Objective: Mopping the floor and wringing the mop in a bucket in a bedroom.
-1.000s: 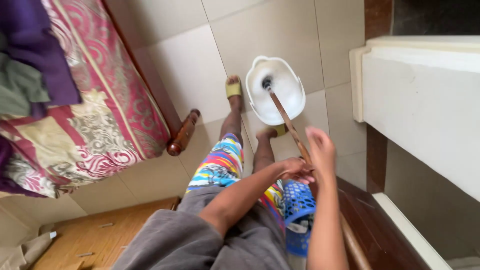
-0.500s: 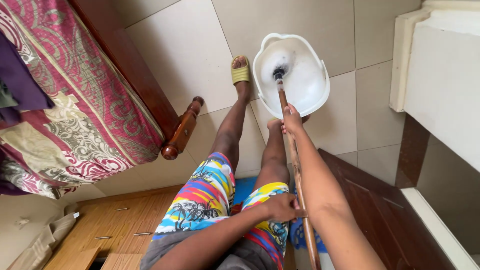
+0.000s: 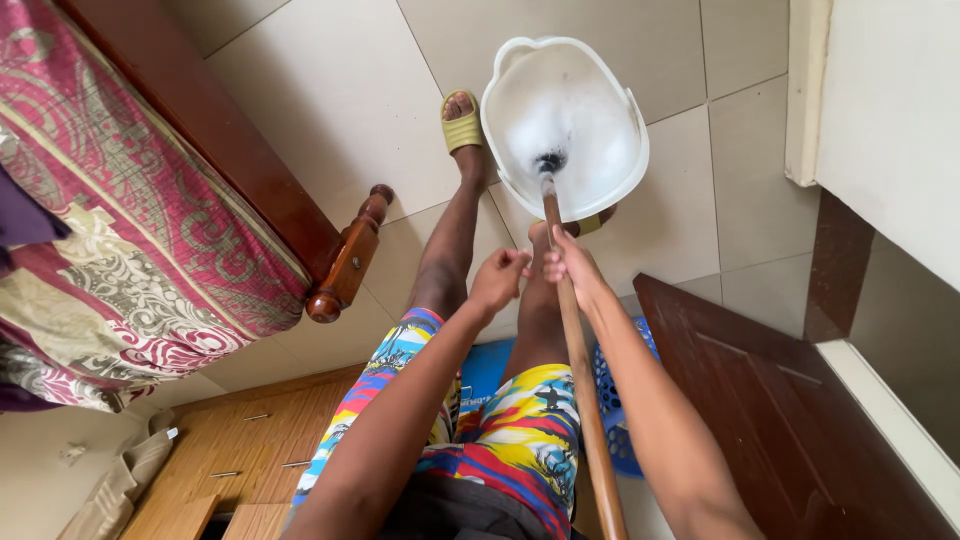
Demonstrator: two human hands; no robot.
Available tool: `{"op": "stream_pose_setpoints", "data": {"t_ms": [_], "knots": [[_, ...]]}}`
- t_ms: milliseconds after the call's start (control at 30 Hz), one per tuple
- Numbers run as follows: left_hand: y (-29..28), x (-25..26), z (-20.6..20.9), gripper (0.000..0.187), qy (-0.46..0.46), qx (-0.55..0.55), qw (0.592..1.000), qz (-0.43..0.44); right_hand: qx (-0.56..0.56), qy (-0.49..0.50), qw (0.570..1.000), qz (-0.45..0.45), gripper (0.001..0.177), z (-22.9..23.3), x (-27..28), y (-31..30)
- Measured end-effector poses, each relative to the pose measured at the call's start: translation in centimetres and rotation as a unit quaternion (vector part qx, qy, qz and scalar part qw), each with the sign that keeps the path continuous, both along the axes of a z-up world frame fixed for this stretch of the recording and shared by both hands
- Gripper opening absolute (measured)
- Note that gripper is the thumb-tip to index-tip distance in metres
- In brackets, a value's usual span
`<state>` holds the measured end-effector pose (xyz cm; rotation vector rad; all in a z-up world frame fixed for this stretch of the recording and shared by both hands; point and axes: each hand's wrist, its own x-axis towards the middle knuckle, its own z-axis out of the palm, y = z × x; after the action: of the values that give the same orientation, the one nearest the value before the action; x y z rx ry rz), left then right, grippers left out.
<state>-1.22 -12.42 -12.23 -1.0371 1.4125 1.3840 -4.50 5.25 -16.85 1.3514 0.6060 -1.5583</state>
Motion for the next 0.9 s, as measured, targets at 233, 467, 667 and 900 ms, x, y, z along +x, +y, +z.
{"op": "stream_pose_setpoints", "data": {"t_ms": [233,467,667,900], "knots": [[1.4,-1.9,-4.3,0.070,-0.157,0.124,0.961,0.190,-0.133,0.010,0.984,-0.120,0.050,20.2,-0.2,2.8],[4.1,-7.4,-3.7,0.090,-0.139,0.376,0.775,0.488,-0.077,0.012,0.996,-0.053,0.055,27.4,0.9,2.6],[4.8,-7.3,-8.1,0.078,-0.111,0.500,0.691,0.509,-0.053,0.010,0.994,-0.090,0.056,27.3,2.8,0.8],[5.8,-6.4,-10.1,0.060,-0.166,0.448,0.720,0.504,0.022,0.009,0.998,-0.052,0.054,25.5,6.8,-2.0]]}}
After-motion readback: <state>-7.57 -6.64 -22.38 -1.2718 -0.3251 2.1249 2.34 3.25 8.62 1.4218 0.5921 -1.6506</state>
